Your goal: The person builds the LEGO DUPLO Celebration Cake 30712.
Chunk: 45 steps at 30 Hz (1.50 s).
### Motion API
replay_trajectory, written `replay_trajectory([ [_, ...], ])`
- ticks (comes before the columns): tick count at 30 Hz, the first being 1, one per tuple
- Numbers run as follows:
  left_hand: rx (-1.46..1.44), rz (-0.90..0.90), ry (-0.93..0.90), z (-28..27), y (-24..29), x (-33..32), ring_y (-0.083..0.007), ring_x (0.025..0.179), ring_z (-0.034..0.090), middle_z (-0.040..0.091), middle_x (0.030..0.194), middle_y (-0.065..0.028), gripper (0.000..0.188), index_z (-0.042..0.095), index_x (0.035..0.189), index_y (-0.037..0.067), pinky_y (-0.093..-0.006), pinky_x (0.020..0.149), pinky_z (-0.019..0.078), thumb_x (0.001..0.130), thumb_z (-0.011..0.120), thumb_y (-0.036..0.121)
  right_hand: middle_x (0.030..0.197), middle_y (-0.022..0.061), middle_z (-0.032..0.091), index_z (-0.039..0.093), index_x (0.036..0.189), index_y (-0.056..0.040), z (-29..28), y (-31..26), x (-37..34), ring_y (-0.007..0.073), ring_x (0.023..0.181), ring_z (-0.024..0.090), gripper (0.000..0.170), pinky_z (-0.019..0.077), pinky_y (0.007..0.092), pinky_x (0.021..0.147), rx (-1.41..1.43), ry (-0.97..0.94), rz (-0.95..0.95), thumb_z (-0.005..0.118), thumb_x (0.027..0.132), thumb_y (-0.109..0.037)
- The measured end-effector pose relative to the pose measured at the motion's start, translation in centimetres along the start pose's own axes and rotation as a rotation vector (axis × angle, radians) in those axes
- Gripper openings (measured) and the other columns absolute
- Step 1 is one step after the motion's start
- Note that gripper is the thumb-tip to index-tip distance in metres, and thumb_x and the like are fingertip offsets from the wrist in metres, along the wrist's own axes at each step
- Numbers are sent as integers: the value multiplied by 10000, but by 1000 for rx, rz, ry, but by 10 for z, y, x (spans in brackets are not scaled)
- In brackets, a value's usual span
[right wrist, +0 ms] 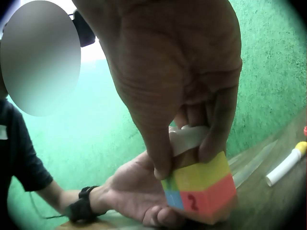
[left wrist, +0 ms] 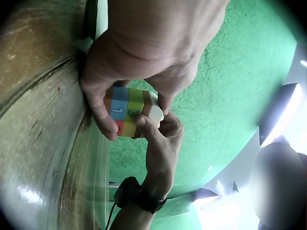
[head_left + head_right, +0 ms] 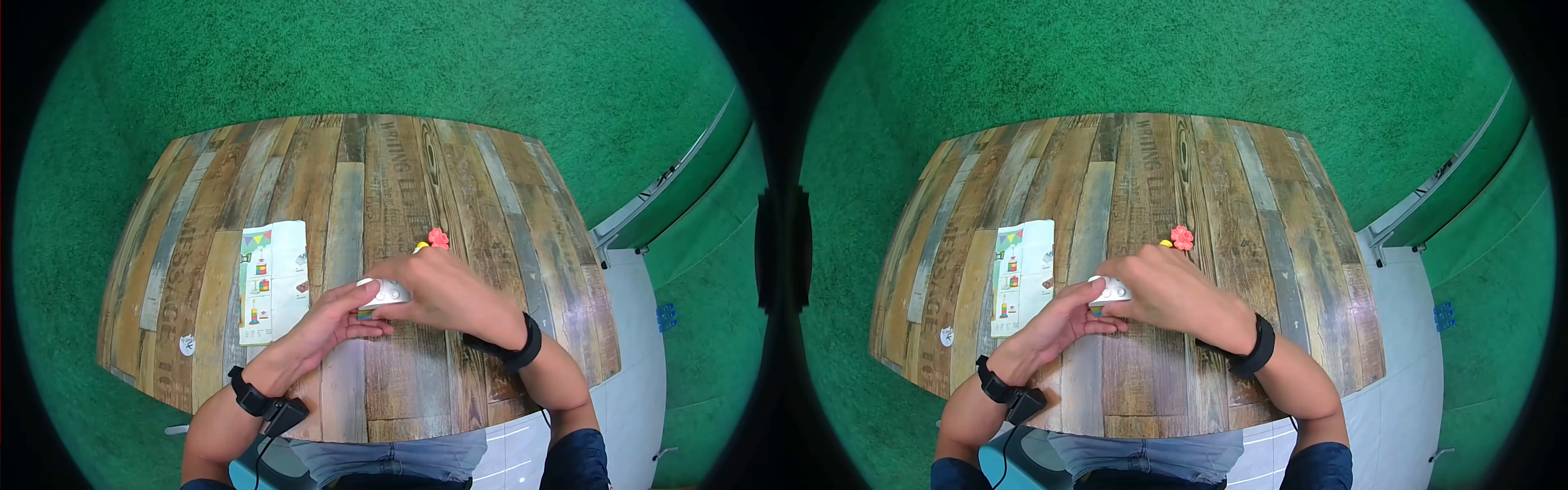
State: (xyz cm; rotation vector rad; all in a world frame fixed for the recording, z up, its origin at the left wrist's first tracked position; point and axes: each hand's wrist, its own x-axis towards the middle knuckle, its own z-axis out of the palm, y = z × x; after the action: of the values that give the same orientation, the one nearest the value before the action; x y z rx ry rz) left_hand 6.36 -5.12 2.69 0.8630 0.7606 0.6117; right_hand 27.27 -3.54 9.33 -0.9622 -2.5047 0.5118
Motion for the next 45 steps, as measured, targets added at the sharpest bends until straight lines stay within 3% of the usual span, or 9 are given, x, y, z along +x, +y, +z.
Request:
replay_trajectory([
  [10,25,1,-7,2,1,0,-223,965,713,696,1080,-130,492,588,1216,-14,-299,894,565,1042,521,441,762,238,676,663,966,10,8,3,-1,423,760,680,276,538,480,660,-35,-38,10,778,784,-163],
  [15,17,1,-2,2,1,-1,-221,973,709,695,1093,-135,496,580,1227,-14,-299,893,561,1048,506,442,938,226,690,592,1081,5,16,3,1,417,882,682,394,542,482,700,-58,-84,38,783,770,-144],
  [21,13,-13,0,4,2,-2,-197,915,693,683,1130,-140,538,557,1270,11,-301,876,553,1049,469,494,994,178,696,576,1164,-18,-1,6,0,404,959,675,470,539,466,757,89,-143,-37,793,772,-159],
  [22,-1,-16,2,4,2,-2,-189,891,687,678,1137,-139,554,549,1283,22,-299,866,551,1049,452,515,994,178,696,576,1164,-18,-5,6,0,404,959,675,470,539,466,757,94,-146,-41,793,772,-159],
  [24,-28,-10,-7,5,5,-3,-183,876,681,674,1131,-132,571,539,1293,31,-295,852,550,1049,432,536,981,157,701,610,1177,-34,-13,5,0,374,936,684,450,543,439,745,104,54,-83,790,783,-156],
  [28,-62,-10,9,6,7,-4,-171,865,678,668,1102,-112,621,521,1312,42,-283,825,553,1044,392,587,938,151,700,685,1053,-14,-33,2,1,318,881,693,289,543,395,734,91,13,-17,776,801,-124],
  [38,-61,-8,-23,0,2,0,-171,901,687,669,1104,-111,651,515,1318,38,-287,842,564,1034,389,611,924,154,703,690,1001,-4,-31,-1,1,319,877,700,266,543,399,741,105,-26,43,797,784,-111],
  [40,-73,-2,-28,-1,1,1,-169,906,687,673,1133,-118,654,510,1334,37,-288,851,561,1034,394,607,888,106,700,704,1016,-28,-27,4,1,249,822,692,280,509,352,656,107,8,11,816,790,-150],
  [45,-46,-1,-15,1,3,0,-166,898,685,676,1168,-128,654,517,1340,36,-289,859,557,1034,400,602,878,101,697,706,1001,-33,-29,1,1,240,815,692,273,504,349,655,157,-7,42,824,777,-136],
])
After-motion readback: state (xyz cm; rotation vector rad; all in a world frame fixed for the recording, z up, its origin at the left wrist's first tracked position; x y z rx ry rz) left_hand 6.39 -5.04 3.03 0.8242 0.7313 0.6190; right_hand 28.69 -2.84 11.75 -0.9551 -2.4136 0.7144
